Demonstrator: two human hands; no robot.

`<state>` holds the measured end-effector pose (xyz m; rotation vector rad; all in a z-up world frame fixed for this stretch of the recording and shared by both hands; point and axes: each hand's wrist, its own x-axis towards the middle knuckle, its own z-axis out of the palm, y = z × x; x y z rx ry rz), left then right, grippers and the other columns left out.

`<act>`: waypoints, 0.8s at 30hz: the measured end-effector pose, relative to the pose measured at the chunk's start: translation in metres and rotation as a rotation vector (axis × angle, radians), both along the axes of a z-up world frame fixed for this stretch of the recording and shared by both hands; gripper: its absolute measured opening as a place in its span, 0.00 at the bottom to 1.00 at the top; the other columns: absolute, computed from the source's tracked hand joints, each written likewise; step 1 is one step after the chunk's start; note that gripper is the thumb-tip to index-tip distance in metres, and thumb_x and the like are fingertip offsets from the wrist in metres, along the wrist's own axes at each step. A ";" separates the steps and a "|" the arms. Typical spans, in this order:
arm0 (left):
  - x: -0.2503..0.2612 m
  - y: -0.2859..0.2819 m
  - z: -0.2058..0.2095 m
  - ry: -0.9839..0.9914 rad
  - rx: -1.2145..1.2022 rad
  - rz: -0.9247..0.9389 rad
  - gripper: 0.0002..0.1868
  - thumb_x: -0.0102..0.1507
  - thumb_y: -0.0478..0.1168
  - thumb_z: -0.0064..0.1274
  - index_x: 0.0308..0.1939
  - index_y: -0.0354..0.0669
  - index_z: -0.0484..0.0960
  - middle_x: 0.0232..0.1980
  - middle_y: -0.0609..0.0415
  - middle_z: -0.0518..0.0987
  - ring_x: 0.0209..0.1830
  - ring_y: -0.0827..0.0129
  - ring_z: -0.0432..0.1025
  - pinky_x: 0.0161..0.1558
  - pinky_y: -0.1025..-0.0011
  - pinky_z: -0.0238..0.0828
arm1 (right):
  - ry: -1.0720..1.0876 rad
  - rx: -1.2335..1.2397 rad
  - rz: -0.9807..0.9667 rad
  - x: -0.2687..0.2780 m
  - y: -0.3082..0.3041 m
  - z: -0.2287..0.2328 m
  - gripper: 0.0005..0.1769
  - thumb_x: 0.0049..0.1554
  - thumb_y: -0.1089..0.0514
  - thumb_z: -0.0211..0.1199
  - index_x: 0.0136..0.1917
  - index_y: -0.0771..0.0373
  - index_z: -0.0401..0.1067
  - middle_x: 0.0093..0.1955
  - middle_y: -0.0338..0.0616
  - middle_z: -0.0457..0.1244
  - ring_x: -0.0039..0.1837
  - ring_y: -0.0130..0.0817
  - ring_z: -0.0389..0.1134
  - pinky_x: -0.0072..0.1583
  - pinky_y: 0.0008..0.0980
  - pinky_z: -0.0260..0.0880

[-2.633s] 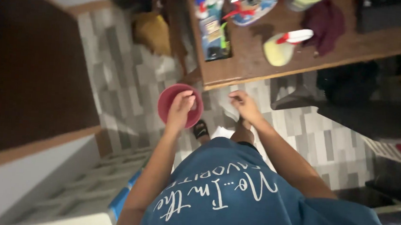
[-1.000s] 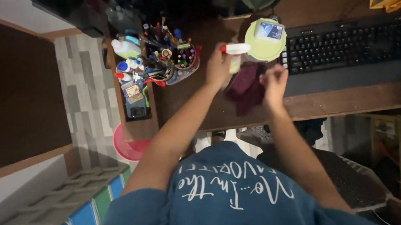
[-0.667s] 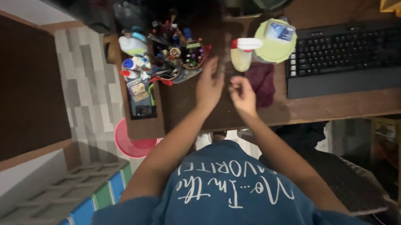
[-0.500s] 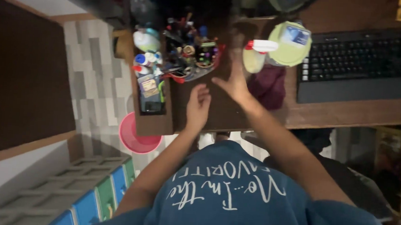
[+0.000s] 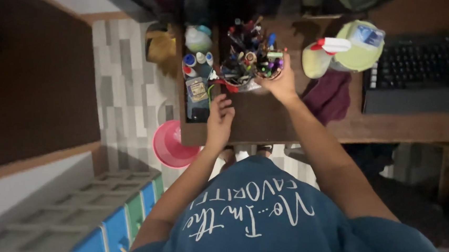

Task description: Organizing various items on a desk, including sorting pens, arranging bottles in an organizer, and wiping the desk surface.

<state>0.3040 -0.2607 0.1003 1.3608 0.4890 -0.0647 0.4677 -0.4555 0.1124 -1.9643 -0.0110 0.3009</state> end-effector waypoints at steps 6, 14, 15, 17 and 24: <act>0.005 0.011 0.002 -0.191 -0.048 -0.077 0.35 0.66 0.31 0.55 0.74 0.37 0.56 0.69 0.47 0.67 0.63 0.65 0.69 0.63 0.69 0.68 | 0.005 0.415 -0.095 -0.061 -0.015 0.017 0.55 0.45 0.65 0.82 0.75 0.65 0.49 0.65 0.43 0.64 0.66 0.28 0.67 0.68 0.33 0.71; -0.020 -0.002 0.046 -0.128 0.103 -0.510 0.24 0.66 0.40 0.64 0.63 0.32 0.77 0.60 0.41 0.81 0.57 0.60 0.78 0.60 0.65 0.74 | -0.050 0.401 -0.256 -0.150 -0.048 0.090 0.55 0.44 0.66 0.81 0.76 0.63 0.51 0.67 0.39 0.60 0.67 0.26 0.63 0.66 0.31 0.71; -0.024 -0.006 0.054 -0.165 0.037 -0.557 0.22 0.68 0.40 0.63 0.64 0.32 0.79 0.60 0.41 0.83 0.58 0.60 0.79 0.62 0.64 0.74 | -0.010 0.405 -0.287 -0.160 -0.053 0.104 0.53 0.45 0.66 0.81 0.75 0.63 0.53 0.67 0.39 0.60 0.66 0.25 0.64 0.63 0.31 0.73; -0.024 -0.022 0.096 -0.195 -0.059 -0.609 0.25 0.67 0.38 0.62 0.67 0.33 0.74 0.61 0.41 0.81 0.59 0.61 0.77 0.63 0.64 0.73 | -0.077 0.357 -0.329 -0.185 -0.072 0.115 0.52 0.45 0.67 0.81 0.75 0.63 0.53 0.67 0.38 0.60 0.67 0.25 0.64 0.64 0.31 0.72; -0.047 -0.101 0.148 -0.398 -0.336 -0.719 0.44 0.64 0.30 0.59 0.76 0.37 0.48 0.72 0.42 0.65 0.69 0.60 0.66 0.71 0.61 0.63 | -0.136 0.346 -0.635 -0.266 -0.128 0.186 0.50 0.43 0.66 0.80 0.72 0.62 0.56 0.60 0.38 0.64 0.59 0.26 0.67 0.59 0.30 0.73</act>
